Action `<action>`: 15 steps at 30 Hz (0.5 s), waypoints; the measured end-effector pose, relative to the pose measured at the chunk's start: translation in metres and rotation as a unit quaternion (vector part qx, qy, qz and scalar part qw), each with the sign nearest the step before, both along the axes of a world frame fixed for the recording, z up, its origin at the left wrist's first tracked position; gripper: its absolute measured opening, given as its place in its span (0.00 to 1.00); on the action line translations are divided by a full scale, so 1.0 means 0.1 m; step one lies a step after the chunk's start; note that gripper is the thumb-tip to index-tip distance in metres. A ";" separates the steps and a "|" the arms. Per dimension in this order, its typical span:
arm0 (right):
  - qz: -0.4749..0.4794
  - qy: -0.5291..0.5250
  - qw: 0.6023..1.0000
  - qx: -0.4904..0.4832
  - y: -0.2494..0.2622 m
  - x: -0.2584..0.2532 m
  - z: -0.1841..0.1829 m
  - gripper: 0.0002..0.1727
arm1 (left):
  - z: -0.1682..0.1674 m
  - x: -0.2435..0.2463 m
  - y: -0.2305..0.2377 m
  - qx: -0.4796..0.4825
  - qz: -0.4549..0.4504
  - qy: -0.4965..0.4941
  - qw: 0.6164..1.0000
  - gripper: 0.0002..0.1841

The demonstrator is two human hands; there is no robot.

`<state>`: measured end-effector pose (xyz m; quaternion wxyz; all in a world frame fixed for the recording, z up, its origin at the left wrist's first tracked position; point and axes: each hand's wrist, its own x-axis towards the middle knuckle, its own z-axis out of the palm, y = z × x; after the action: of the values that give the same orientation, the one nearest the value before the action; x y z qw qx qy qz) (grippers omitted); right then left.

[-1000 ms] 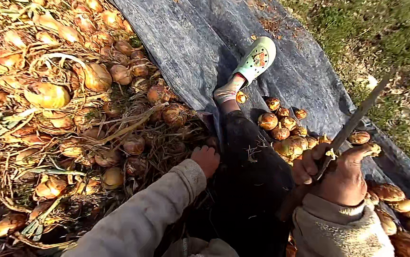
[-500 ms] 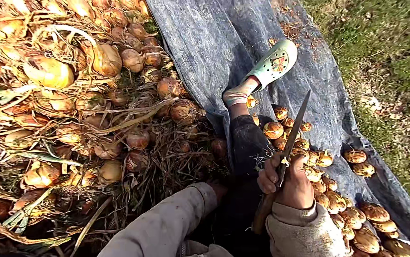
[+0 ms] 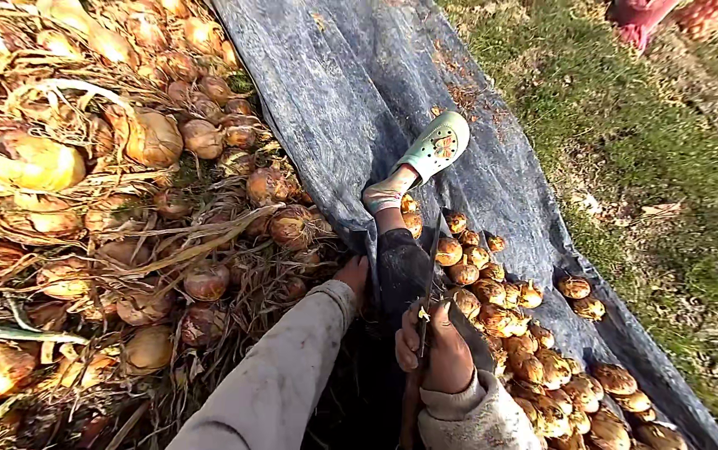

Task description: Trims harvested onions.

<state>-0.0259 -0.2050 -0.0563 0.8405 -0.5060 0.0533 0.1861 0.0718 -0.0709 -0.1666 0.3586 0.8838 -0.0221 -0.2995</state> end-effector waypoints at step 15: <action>0.089 0.080 0.989 -0.087 0.33 -0.14 -0.02 0.17 | 0.23 -0.66 0.62 0.005 0.125 -0.087 0.988 0.52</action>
<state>-0.0400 -0.1717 -0.0583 0.7664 -0.5634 0.0912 0.2946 0.0054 -0.0091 -0.1436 0.3859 0.9041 0.0587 -0.1740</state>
